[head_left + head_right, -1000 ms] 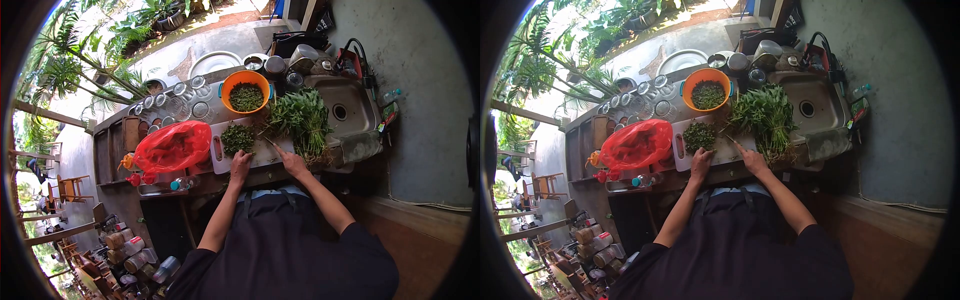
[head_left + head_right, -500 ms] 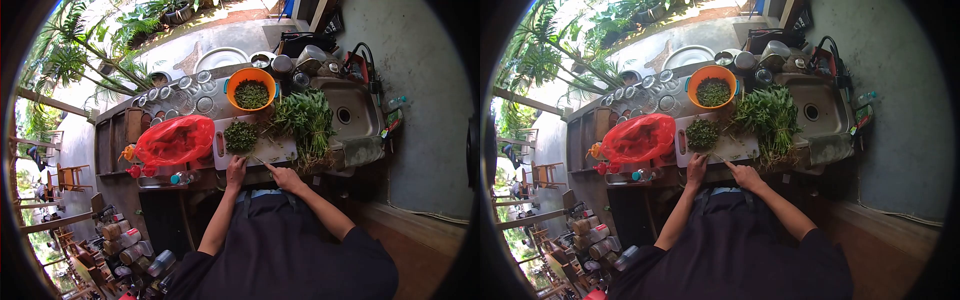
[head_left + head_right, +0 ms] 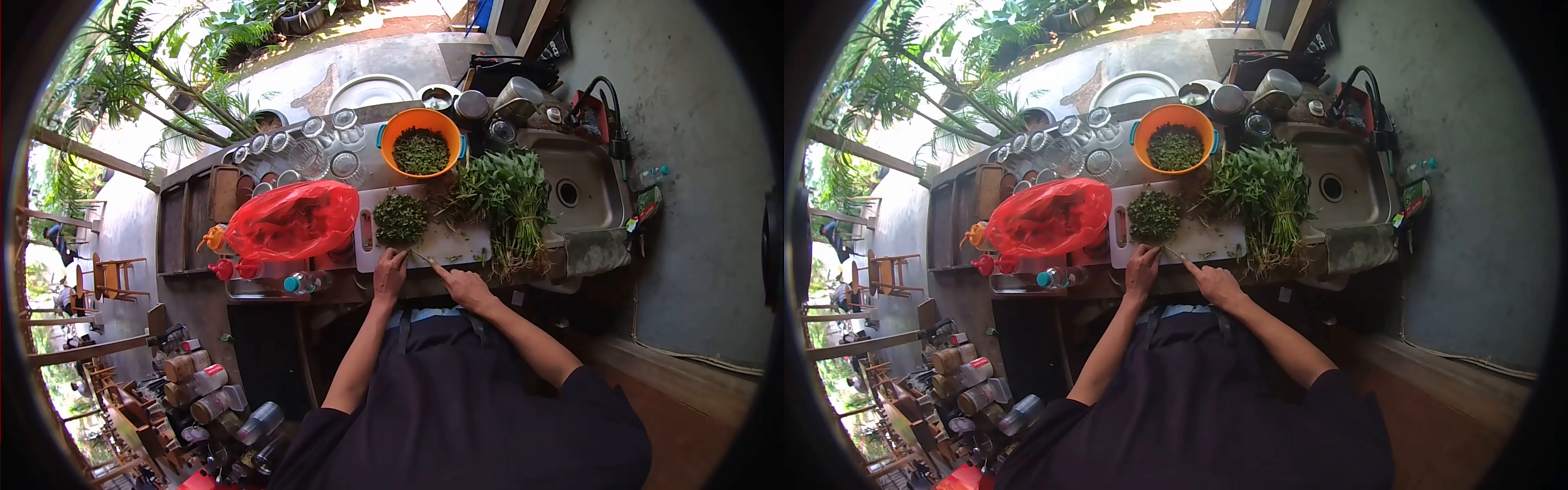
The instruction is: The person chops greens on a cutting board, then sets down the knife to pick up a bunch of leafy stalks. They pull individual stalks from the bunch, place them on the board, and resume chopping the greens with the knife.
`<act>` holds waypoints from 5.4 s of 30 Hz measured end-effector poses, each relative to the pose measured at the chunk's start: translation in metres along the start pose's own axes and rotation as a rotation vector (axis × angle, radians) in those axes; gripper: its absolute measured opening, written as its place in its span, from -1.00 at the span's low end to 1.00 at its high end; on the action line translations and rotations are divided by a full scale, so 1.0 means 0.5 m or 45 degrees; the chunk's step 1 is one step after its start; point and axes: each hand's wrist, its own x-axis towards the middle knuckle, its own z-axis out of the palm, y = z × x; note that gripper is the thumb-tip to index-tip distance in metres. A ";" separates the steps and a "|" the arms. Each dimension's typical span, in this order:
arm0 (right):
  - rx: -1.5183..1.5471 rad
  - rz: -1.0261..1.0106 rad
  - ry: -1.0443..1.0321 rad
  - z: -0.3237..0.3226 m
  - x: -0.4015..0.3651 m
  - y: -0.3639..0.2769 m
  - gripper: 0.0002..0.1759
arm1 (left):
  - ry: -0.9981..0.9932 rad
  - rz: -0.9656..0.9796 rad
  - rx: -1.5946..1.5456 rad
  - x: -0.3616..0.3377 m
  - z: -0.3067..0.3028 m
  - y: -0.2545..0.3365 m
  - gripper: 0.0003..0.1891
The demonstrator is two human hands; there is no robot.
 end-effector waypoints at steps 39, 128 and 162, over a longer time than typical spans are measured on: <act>-0.090 0.035 -0.029 0.024 0.006 0.014 -0.17 | 0.069 -0.059 -0.029 0.005 -0.002 -0.004 -0.85; 0.416 0.449 0.854 -0.109 0.167 0.175 -0.75 | -0.245 0.401 0.259 0.029 -0.033 -0.016 -0.38; 1.647 0.777 0.336 -0.073 0.111 0.165 -0.76 | -0.007 0.182 0.101 0.004 -0.022 -0.030 -0.91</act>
